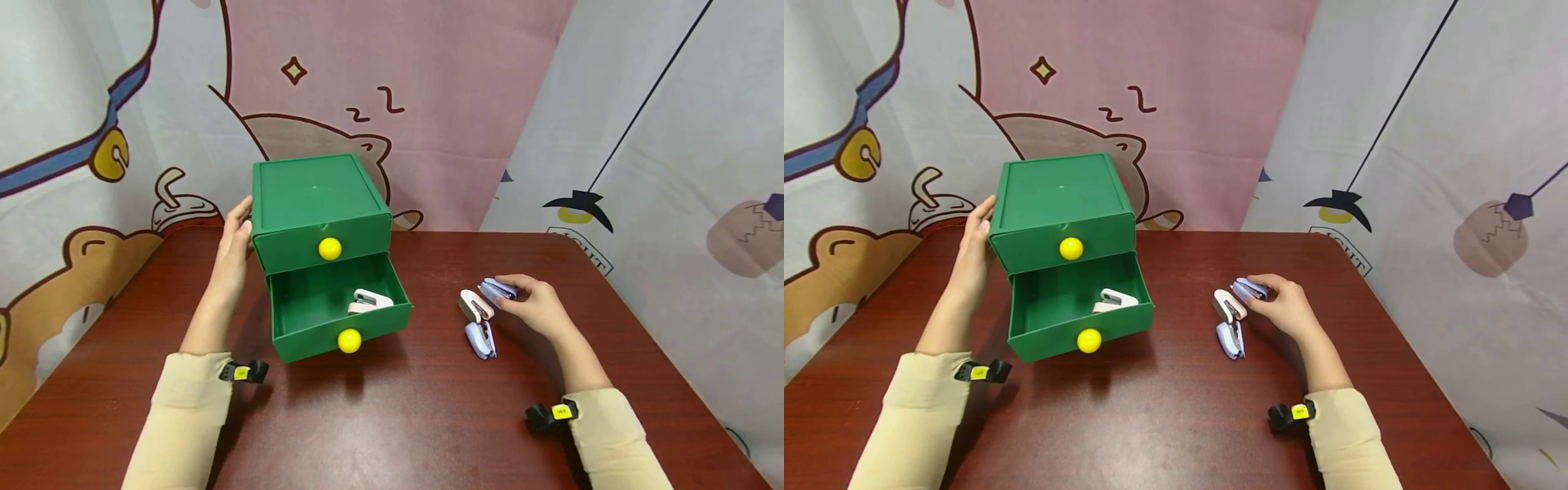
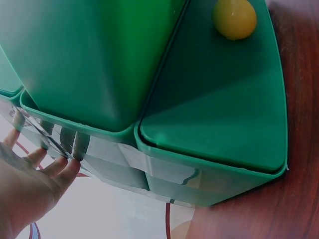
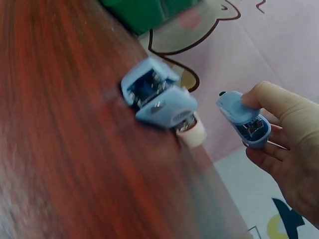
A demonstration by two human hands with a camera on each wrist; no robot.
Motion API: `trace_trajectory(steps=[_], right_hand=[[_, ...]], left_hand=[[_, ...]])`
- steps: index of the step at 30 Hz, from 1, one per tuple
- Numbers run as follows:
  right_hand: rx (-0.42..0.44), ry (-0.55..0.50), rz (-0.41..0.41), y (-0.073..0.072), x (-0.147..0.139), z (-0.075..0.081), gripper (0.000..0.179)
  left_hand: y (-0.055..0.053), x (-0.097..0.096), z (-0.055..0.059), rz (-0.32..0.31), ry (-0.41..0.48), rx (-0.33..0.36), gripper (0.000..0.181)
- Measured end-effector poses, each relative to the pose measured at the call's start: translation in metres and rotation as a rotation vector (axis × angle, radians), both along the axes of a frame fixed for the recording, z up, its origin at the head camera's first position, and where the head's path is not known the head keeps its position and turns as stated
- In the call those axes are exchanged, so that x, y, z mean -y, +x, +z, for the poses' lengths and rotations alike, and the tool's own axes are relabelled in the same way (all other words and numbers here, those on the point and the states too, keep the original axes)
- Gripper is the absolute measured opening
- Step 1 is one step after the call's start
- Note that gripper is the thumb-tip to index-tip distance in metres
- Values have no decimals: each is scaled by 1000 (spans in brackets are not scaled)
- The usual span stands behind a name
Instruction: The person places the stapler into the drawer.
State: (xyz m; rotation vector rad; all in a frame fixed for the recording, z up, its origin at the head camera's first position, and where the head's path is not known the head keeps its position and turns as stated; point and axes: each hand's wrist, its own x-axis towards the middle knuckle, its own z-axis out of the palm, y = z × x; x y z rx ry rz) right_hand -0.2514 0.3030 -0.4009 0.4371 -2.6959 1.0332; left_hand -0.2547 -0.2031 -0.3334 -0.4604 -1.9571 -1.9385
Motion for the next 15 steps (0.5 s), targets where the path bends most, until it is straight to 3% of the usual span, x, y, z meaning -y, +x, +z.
trace_trajectory(steps=[3,7,10,15], right_hand=[[-32,-35,22,2,5,6,39],[-82,-78,50,20,27,33,37],[-111,-100,64,26,37,43,36],[-156,-140,95,18,40,39,38]], left_hand=[[0,0,0,-1,-2,5,55],[0,0,0,0,-5,5,55],[0,0,0,0,-7,3,55],[0,0,0,3,-7,2,55]])
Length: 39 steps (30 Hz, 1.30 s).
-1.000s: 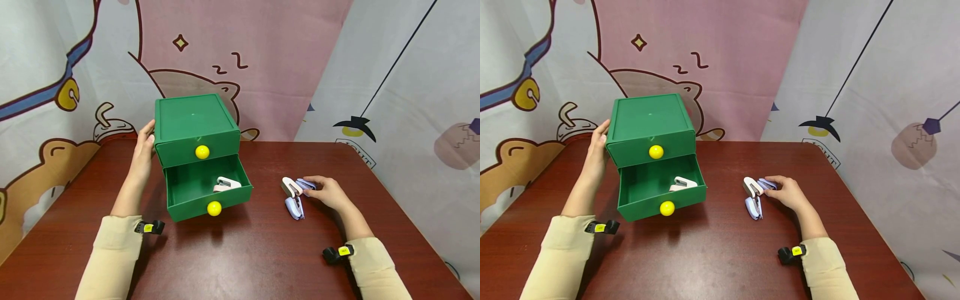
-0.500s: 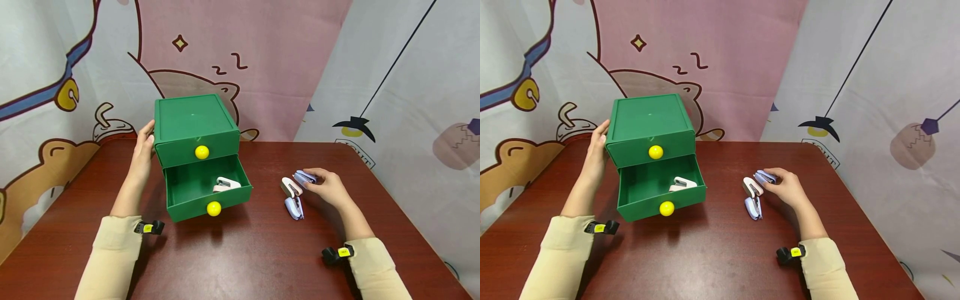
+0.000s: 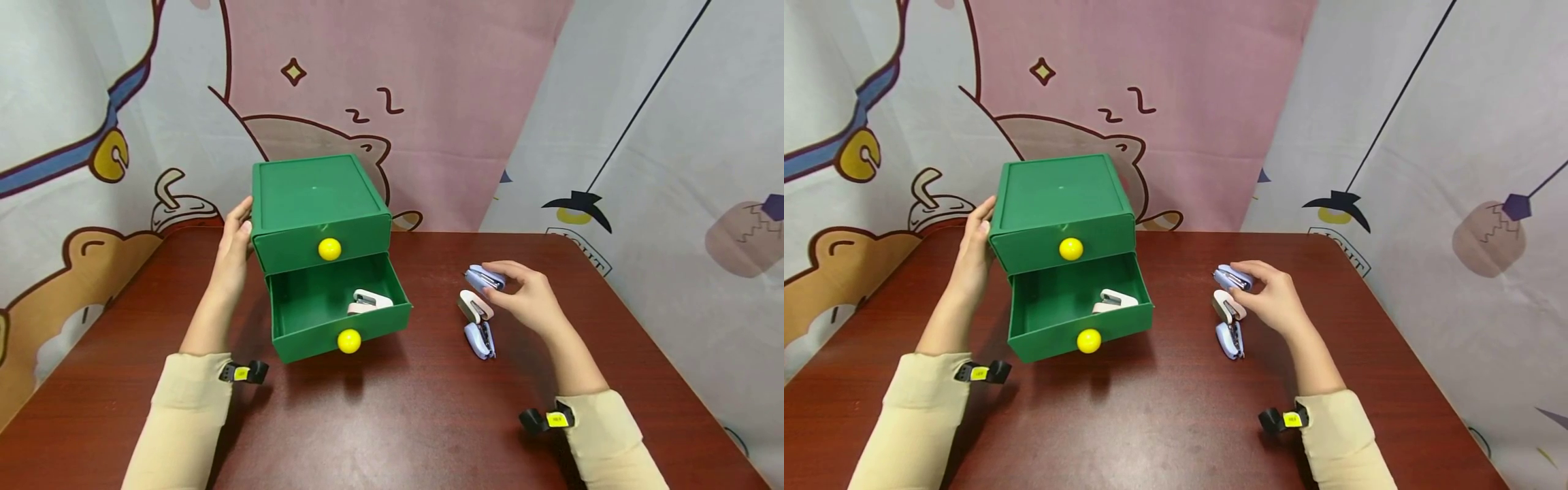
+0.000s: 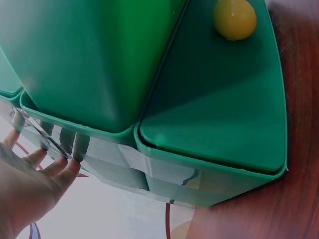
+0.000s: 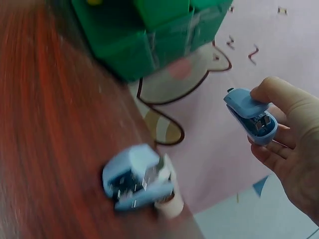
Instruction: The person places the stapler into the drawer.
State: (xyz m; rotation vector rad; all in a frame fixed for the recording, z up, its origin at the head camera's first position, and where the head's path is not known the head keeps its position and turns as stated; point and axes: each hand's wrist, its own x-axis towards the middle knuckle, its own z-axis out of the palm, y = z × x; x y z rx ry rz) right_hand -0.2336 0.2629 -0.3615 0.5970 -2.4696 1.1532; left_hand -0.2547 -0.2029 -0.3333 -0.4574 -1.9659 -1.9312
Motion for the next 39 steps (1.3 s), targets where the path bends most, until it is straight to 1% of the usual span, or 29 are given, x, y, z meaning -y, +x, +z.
trace_trajectory(steps=[5,12,16,21,28,32,35,39], right_hand=[[-39,-39,43,5,16,11,38],[-53,-54,102,16,44,26,38],[-39,-86,150,20,60,31,38],[-24,-129,217,24,80,35,38],[-62,-141,289,26,105,40,38],[-86,-139,333,26,118,41,38],[-94,-159,368,26,127,40,37],[-94,-162,386,28,138,39,38]], left_hand=[[-1,0,0,2,2,-6,55],[0,0,-1,3,11,-5,54],[1,-1,-1,1,15,-4,55],[0,-1,-1,-5,17,0,55],[0,-1,0,-3,9,-5,56],[0,-1,0,-6,9,-10,56],[0,-1,0,-5,11,-11,56],[0,-1,0,-3,14,-15,56]])
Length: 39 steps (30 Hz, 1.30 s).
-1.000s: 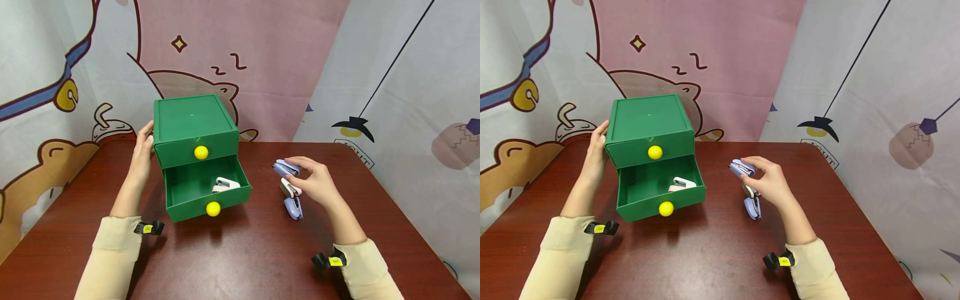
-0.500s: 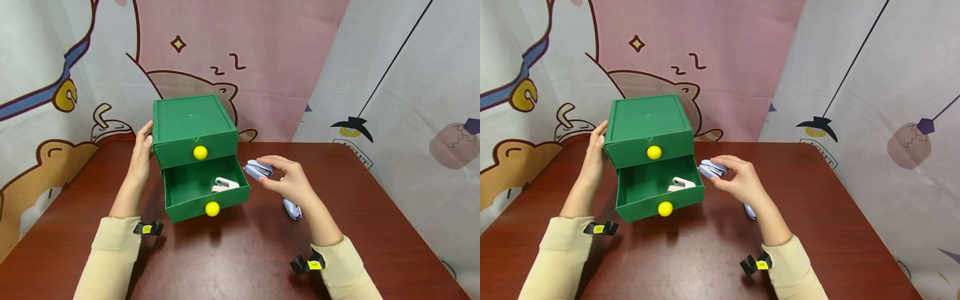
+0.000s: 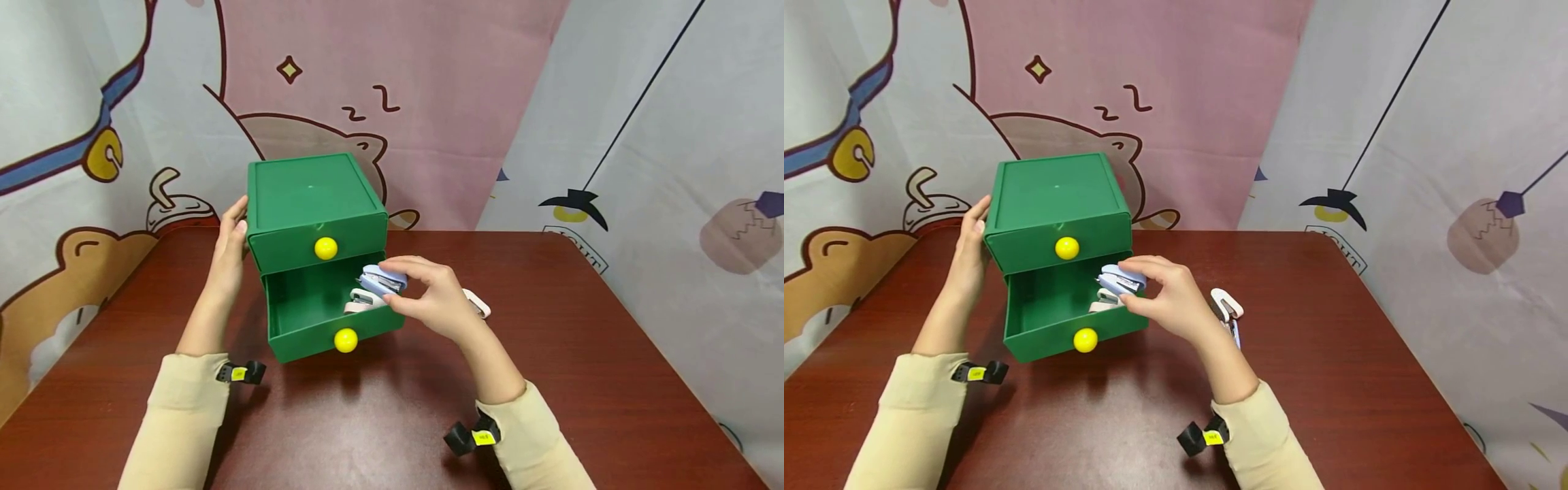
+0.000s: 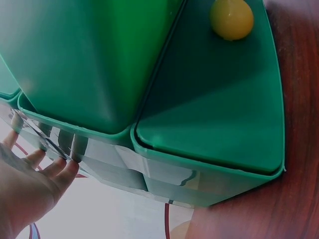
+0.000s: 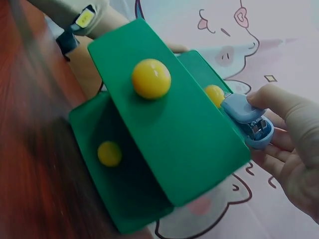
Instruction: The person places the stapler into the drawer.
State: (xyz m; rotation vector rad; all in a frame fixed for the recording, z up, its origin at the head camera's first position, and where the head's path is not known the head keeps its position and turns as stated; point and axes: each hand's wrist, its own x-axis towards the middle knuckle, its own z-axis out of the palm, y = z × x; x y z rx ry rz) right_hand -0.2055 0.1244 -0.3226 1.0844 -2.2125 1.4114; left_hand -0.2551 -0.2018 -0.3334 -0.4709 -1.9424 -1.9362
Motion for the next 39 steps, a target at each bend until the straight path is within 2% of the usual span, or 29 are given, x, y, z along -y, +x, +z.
trace_trajectory(steps=[8,12,18,26,33,39], right_hand=[[79,-11,56,4,18,3,37],[108,35,63,2,27,7,39],[126,160,81,-8,45,13,39],[227,398,124,-22,59,19,39],[293,554,154,-29,71,20,38],[333,613,198,-30,77,19,36]], left_hand=[[-1,-1,0,-1,0,-8,56],[-1,-2,0,-3,-3,-7,56],[0,-2,0,-5,-6,0,56],[-1,-2,0,-1,-3,-1,56],[0,-1,0,12,-4,1,56],[-1,0,-1,13,-3,0,56]])
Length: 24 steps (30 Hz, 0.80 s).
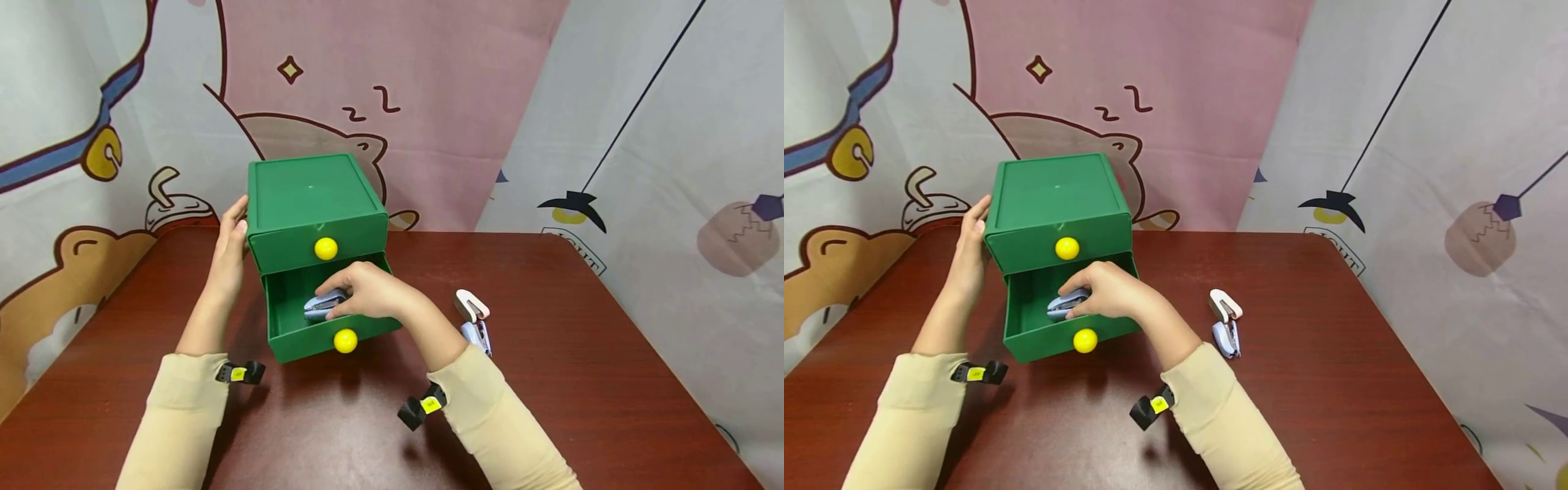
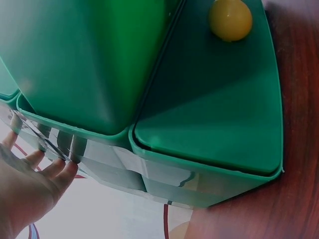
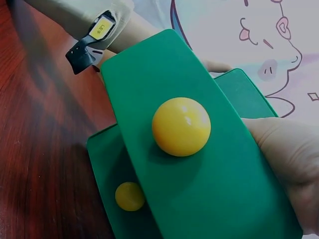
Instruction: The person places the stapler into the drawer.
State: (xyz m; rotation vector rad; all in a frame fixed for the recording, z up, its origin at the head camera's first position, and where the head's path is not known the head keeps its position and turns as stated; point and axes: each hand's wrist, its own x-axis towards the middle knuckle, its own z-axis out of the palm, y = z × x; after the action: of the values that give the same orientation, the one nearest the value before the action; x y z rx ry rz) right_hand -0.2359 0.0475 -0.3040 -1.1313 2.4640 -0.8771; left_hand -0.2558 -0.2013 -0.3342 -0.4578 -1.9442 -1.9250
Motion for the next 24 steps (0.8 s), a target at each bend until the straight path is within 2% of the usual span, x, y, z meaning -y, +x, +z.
trace_trajectory(steps=[6,13,18,22,24], right_hand=[[55,-8,-17,1,0,0,38],[18,-57,-53,2,-5,-2,36],[-13,-164,-100,9,-10,1,35],[-38,-299,-136,19,-17,1,34],[-77,-371,-133,23,-21,0,33]], left_hand=[[0,1,0,-1,-5,3,56],[2,0,1,-1,-25,7,56],[2,0,1,-3,-30,12,56],[2,0,1,0,-29,13,56],[1,0,1,4,-28,12,56]])
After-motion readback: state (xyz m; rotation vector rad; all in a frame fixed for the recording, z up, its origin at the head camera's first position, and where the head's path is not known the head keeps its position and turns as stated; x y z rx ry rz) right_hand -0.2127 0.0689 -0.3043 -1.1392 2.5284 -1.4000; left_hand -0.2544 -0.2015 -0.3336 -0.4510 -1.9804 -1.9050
